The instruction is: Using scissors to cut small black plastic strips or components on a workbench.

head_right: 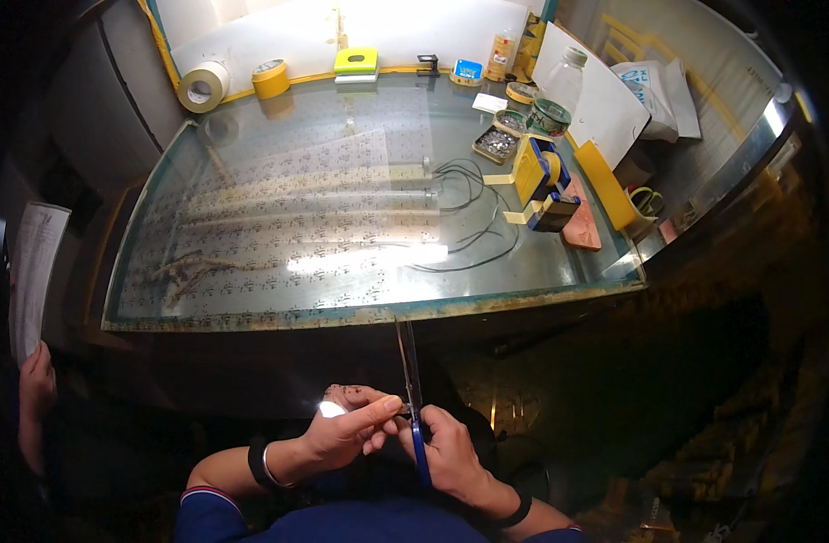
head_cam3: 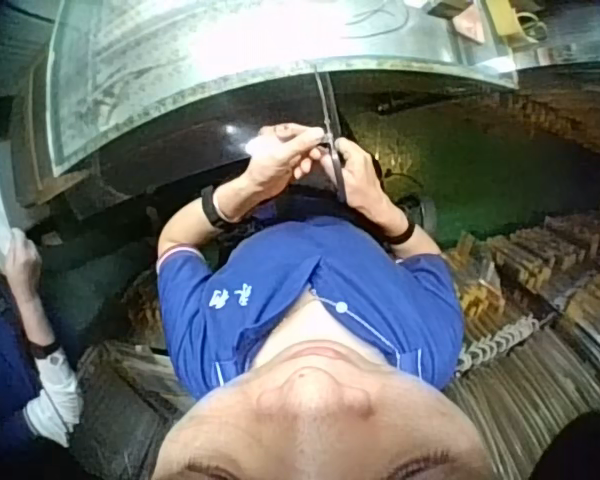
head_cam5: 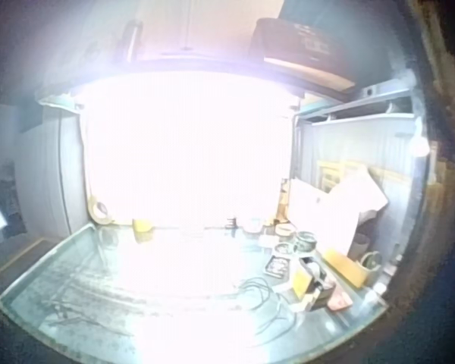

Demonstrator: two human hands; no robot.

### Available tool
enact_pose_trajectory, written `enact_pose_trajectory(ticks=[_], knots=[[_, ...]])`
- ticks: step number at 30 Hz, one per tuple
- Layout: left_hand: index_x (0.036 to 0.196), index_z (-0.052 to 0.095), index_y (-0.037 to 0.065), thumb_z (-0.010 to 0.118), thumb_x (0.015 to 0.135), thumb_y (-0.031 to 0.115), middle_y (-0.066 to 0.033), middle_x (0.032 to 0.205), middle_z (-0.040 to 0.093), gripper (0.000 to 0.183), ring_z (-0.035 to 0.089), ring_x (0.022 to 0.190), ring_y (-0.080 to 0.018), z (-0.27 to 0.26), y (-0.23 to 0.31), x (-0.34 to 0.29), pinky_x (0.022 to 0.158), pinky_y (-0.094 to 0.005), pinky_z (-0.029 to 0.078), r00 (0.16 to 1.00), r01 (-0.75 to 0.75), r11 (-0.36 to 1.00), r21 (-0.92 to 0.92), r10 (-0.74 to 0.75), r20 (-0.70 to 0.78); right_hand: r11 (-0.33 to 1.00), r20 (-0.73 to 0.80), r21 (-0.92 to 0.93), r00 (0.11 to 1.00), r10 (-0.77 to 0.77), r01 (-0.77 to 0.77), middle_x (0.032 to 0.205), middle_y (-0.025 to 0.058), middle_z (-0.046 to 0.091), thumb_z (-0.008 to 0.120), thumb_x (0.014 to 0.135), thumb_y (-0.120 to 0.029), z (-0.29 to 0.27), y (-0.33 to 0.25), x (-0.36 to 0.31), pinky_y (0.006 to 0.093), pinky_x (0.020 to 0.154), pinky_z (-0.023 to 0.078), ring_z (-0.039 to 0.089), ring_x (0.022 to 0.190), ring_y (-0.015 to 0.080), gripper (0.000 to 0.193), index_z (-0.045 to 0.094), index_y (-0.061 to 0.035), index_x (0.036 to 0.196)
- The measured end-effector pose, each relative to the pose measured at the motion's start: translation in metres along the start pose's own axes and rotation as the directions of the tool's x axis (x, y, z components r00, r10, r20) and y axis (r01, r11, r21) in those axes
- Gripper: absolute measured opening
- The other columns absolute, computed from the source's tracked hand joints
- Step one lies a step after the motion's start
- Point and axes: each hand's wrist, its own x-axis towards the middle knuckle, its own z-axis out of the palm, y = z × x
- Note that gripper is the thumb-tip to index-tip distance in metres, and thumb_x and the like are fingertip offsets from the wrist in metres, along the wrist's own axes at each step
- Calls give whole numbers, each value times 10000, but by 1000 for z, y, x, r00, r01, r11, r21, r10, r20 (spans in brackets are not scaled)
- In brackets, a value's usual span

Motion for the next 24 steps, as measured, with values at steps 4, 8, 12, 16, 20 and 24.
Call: enact_pose_trajectory(ticks=[4, 8, 12, 16, 20, 24], knots=[[864, 626, -10, 590, 837, 207, -57, 703, 617, 221, 541, 522, -69, -1, -5, 1, 421, -163, 420, 1000, 1, 1000, -15, 0, 16, 1000, -1, 26, 1000, -12, 12, 664, 181, 484, 592, 756, -170, 1, 7, -1, 350, 544, 406, 508, 588, 286, 239, 457, 16, 691], [842, 628, -11, 582, 842, 188, -56, 687, 611, 205, 542, 505, -63, 2, -6, -1, 404, -154, 412, 1000, -10, 999, -35, 11, 17, 998, -11, -10, 998, -57, 57, 681, 189, 489, 591, 756, -173, 0, 4, 1, 355, 553, 410, 514, 609, 304, 235, 462, 17, 706], [817, 630, -13, 576, 846, 164, -58, 670, 608, 187, 545, 484, -61, 4, -6, -1, 384, -148, 405, 1000, -4, 999, -42, 5, 19, 999, -18, -18, 999, -41, 41, 690, 194, 489, 590, 758, -176, -2, 1, 4, 358, 557, 409, 508, 616, 318, 237, 462, 18, 712], [816, 630, -14, 576, 846, 167, -58, 672, 607, 190, 544, 484, -62, 4, -6, -1, 383, -151, 405, 1000, 3, 1000, -31, -3, 25, 1000, -11, 15, 1000, -22, 22, 681, 193, 488, 593, 762, -184, -2, 1, 4, 361, 548, 405, 507, 608, 318, 251, 454, 17, 702], [842, 625, -14, 580, 844, 176, -58, 670, 604, 195, 543, 483, -66, 3, -6, -2, 385, -156, 405, 1000, 20, 1000, -1, -20, 22, 998, -35, -36, 998, -54, 53, 662, 187, 484, 597, 768, -196, 0, 5, 4, 362, 534, 395, 500, 587, 310, 269, 447, 15, 692], [872, 618, -15, 585, 841, 186, -59, 668, 602, 206, 543, 487, -71, 3, -9, -4, 391, -164, 404, 997, 65, 998, 18, -66, 26, 996, -56, -49, 995, -81, 78, 650, 180, 476, 608, 773, -208, 0, 4, 6, 353, 526, 390, 488, 571, 293, 294, 441, 17, 685]])
